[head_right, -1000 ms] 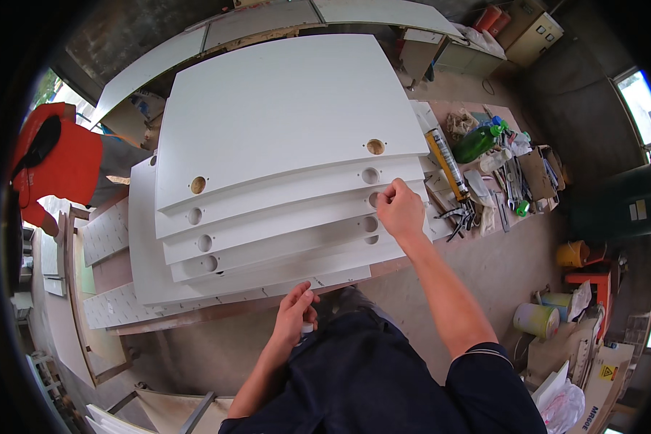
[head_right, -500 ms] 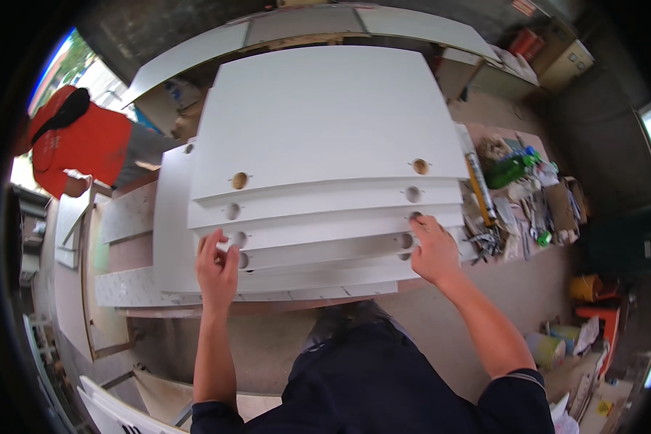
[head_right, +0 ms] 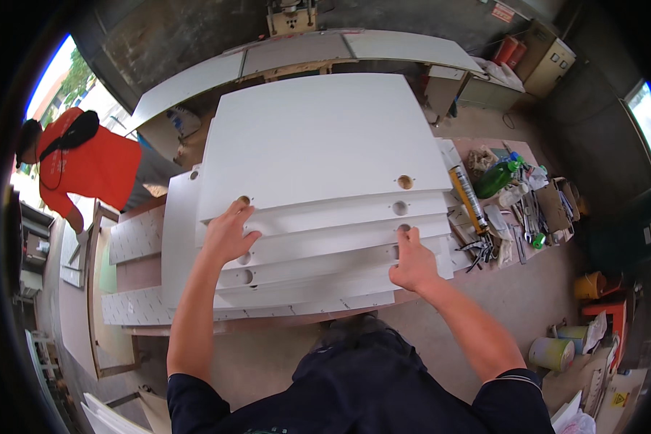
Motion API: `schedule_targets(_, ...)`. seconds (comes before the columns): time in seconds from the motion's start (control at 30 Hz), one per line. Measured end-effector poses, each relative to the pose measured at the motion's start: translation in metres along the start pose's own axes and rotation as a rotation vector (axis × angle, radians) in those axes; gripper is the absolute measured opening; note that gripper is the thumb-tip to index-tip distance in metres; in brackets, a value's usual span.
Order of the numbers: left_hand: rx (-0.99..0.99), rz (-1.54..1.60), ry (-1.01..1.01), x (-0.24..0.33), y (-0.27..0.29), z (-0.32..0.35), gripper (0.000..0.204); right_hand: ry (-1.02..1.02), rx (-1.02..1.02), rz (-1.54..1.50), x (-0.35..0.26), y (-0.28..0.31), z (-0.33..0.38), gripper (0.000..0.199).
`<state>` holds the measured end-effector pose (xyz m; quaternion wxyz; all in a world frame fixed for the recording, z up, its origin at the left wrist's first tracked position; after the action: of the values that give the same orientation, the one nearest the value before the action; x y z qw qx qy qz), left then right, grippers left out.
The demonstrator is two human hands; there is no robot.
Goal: The person applies adhesive into circular holes on white boards using a caulking gun, then hammers small round wooden components into those holes and stacks the boards.
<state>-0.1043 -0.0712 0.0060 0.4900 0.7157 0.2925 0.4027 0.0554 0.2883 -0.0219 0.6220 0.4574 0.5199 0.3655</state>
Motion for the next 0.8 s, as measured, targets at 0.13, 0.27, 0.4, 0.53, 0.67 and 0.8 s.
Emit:
schedule_targets(0.13,-0.002,-0.021,0.013,0.004,0.0,0.004,0.049,0.018,0.004,0.07,0.006,-0.008,-0.002,0.071)
schedule_targets(0.27,0.057,-0.085,-0.018,0.009,-0.009,0.025,0.04,0.139,0.121,-0.011,0.021,-0.012,0.001,0.062)
schedule_targets(0.4,0.161,-0.149,0.066,-0.001,-0.013,0.056,0.03,0.264,0.223,-0.22,0.028,0.02,0.0,0.052)
schedule_targets(0.53,0.225,-0.17,0.103,0.003,-0.018,0.061,0.024,0.35,0.363,-0.335,0.054,0.052,-0.029,0.044)
schedule_targets(0.67,0.23,-0.159,0.194,0.021,-0.015,0.056,0.022,0.469,0.236,-0.264,0.06,0.045,-0.051,0.048)
schedule_targets(0.8,0.19,-0.24,0.278,0.029,-0.007,0.056,0.021,0.488,0.135,-0.268,0.059,0.045,-0.059,0.046)
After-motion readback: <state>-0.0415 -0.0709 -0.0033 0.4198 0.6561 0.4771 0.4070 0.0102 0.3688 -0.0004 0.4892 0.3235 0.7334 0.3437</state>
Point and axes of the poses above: each hand's wrist, its own z-axis away from the middle knuckle, its own y-axis out of the back of the hand, x = y × z, the point moved 1 cm from there along -z, towards the middle knuckle, and after that the axes turned 9 degrees about x, right-handed, at the moved point
